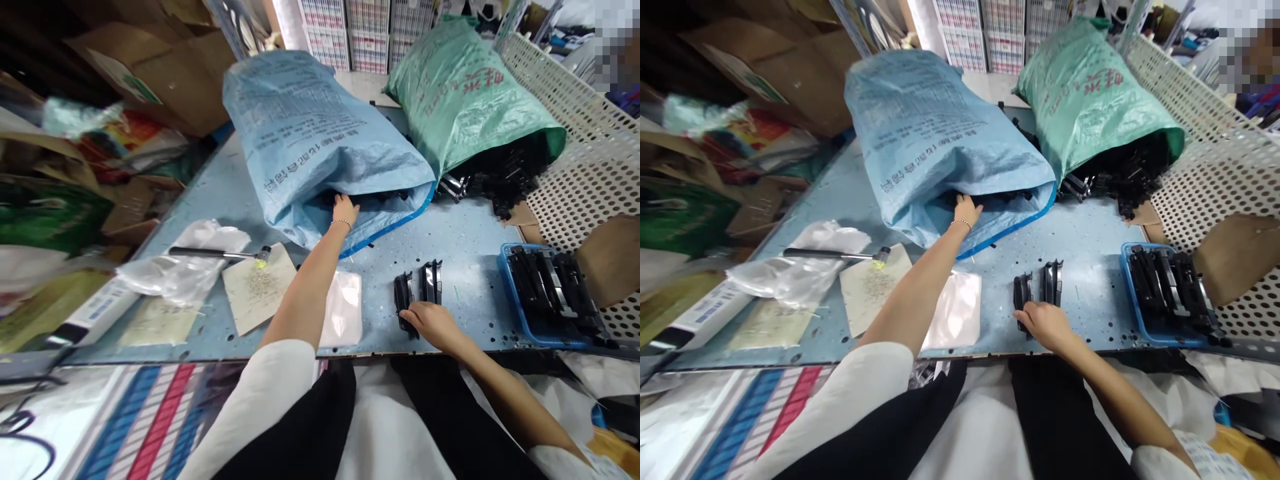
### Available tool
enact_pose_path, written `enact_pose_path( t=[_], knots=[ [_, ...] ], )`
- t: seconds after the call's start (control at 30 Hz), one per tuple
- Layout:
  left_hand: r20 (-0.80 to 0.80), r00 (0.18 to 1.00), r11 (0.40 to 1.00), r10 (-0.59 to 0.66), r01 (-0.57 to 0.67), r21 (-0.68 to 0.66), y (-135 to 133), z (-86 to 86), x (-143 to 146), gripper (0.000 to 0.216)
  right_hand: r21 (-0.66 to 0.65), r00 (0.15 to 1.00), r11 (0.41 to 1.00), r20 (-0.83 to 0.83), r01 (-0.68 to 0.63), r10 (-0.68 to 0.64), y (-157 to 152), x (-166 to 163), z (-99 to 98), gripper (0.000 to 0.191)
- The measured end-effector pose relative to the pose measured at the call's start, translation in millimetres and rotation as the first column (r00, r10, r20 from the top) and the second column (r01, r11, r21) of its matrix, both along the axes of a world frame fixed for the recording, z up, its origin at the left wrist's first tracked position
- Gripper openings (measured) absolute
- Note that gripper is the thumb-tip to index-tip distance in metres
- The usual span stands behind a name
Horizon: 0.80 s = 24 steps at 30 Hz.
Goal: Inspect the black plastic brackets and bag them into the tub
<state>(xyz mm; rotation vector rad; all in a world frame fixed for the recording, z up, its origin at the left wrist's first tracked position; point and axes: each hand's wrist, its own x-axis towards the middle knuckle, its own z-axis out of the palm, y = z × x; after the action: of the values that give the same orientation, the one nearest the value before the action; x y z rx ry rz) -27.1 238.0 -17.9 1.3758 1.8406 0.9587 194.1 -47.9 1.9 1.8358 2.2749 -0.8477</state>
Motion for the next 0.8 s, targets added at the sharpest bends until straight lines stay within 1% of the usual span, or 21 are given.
enact_pose_path(
  t=[0.03, 0.07, 0.1, 0.13, 0.17, 0.2, 0.23, 0.27, 0.3, 0.33, 0.37, 0.4, 0.43, 0.47, 0.5, 0.57, 0.63, 0.67, 0.7, 0.73, 0.8],
  knots=[
    [0.053, 0.999, 1.000, -0.003, 0.005, -0.026, 0, 3.0, 0, 0.046, 0.011, 0.998, 1.000, -0.061, 0.029, -0.029, 3, 4, 1.4, 0.038],
    [0.098, 0.995, 0.999, -0.009, 0.014, -0.046, -5, 4.9, 1, 0.037, 0.020, 0.989, 0.998, -0.134, 0.062, -0.059, 6, 9, 1.7, 0.037],
    [0.138, 0.990, 0.998, -0.021, 0.030, -0.061, -16, 5.7, 3, 0.029, 0.022, 0.971, 0.995, -0.220, 0.102, -0.095, 10, 14, 0.8, 0.036],
    [0.176, 0.984, 0.996, -0.036, 0.050, -0.076, -32, 5.5, 4, 0.024, 0.017, 0.937, 0.988, -0.320, 0.154, -0.140, 16, 19, -1.2, 0.033],
    [0.236, 0.970, 0.993, -0.056, 0.079, -0.088, -53, 4.5, 6, 0.025, 0.000, 0.883, 0.977, -0.428, 0.213, -0.193, 22, 23, -4.1, 0.031],
    [0.308, 0.948, 0.988, -0.085, 0.121, -0.100, -79, 3.1, 8, 0.029, -0.028, 0.808, 0.961, -0.535, 0.274, -0.246, 30, 25, -7.3, 0.031],
    [0.386, 0.915, 0.981, -0.115, 0.166, -0.103, -107, 1.7, 9, 0.034, -0.063, 0.717, 0.942, -0.633, 0.329, -0.293, 37, 25, -10.5, 0.034],
    [0.587, 0.796, 0.964, -0.149, 0.249, -0.094, -137, 0.6, 10, 0.038, -0.095, 0.622, 0.925, -0.715, 0.367, -0.320, 45, 23, -13.2, 0.041],
    [0.746, 0.641, 0.929, -0.182, 0.361, -0.084, -167, 0.0, 10, 0.042, -0.118, 0.538, 0.917, -0.778, 0.382, -0.325, 53, 19, -14.9, 0.047],
    [0.839, 0.510, 0.885, -0.189, 0.458, -0.079, -194, 0.1, 11, 0.047, -0.126, 0.478, 0.916, -0.821, 0.381, -0.312, 60, 14, -15.3, 0.049],
    [0.891, 0.413, 0.844, -0.186, 0.531, -0.071, -217, 0.6, 12, 0.051, -0.118, 0.450, 0.921, -0.845, 0.370, -0.289, 64, 7, -14.3, 0.048],
    [0.924, 0.344, 0.817, -0.169, 0.573, -0.064, -236, 1.3, 14, 0.057, -0.095, 0.453, 0.931, -0.853, 0.354, -0.259, 68, 1, -12.1, 0.043],
    [0.937, 0.319, 0.809, -0.146, 0.584, -0.072, -249, 2.0, 16, 0.061, -0.064, 0.479, 0.942, -0.849, 0.328, -0.224, 69, -6, -8.9, 0.036],
    [0.936, 0.329, 0.819, -0.123, 0.567, -0.091, -257, 2.5, 18, 0.064, -0.031, 0.514, 0.954, -0.837, 0.297, -0.188, 68, -11, -5.1, 0.030],
    [0.923, 0.370, 0.842, -0.105, 0.528, -0.116, -262, 2.7, 20, 0.067, 0.003, 0.552, 0.964, -0.820, 0.268, -0.150, 67, -15, -1.2, 0.027],
    [0.854, 0.511, 0.894, -0.100, 0.423, -0.149, -263, 2.5, 22, 0.070, 0.096, 0.630, 0.970, -0.774, 0.224, -0.068, 63, -19, 5.3, 0.024],
    [0.736, 0.655, 0.922, -0.168, 0.369, -0.118, -262, 2.9, 20, 0.071, 0.191, 0.696, 0.955, -0.718, 0.227, -0.021, 61, -20, 7.9, 0.025],
    [0.666, 0.713, 0.925, -0.219, 0.370, -0.091, -262, 3.7, 19, 0.071, 0.214, 0.712, 0.948, -0.702, 0.238, -0.020, 61, -20, 7.6, 0.027],
    [0.593, 0.757, 0.921, -0.274, 0.384, -0.065, -263, 4.8, 18, 0.071, 0.198, 0.704, 0.948, -0.709, 0.249, -0.037, 61, -20, 6.2, 0.031],
    [0.517, 0.792, 0.914, -0.325, 0.403, -0.042, -264, 6.1, 17, 0.072, 0.136, 0.666, 0.956, -0.742, 0.260, -0.076, 61, -20, 4.1, 0.035],
    [0.367, 0.844, 0.907, -0.390, 0.421, -0.005, -267, 8.1, 17, 0.075, -0.085, 0.518, 0.962, -0.829, 0.259, -0.212, 60, -22, -1.0, 0.042]
  ],
)
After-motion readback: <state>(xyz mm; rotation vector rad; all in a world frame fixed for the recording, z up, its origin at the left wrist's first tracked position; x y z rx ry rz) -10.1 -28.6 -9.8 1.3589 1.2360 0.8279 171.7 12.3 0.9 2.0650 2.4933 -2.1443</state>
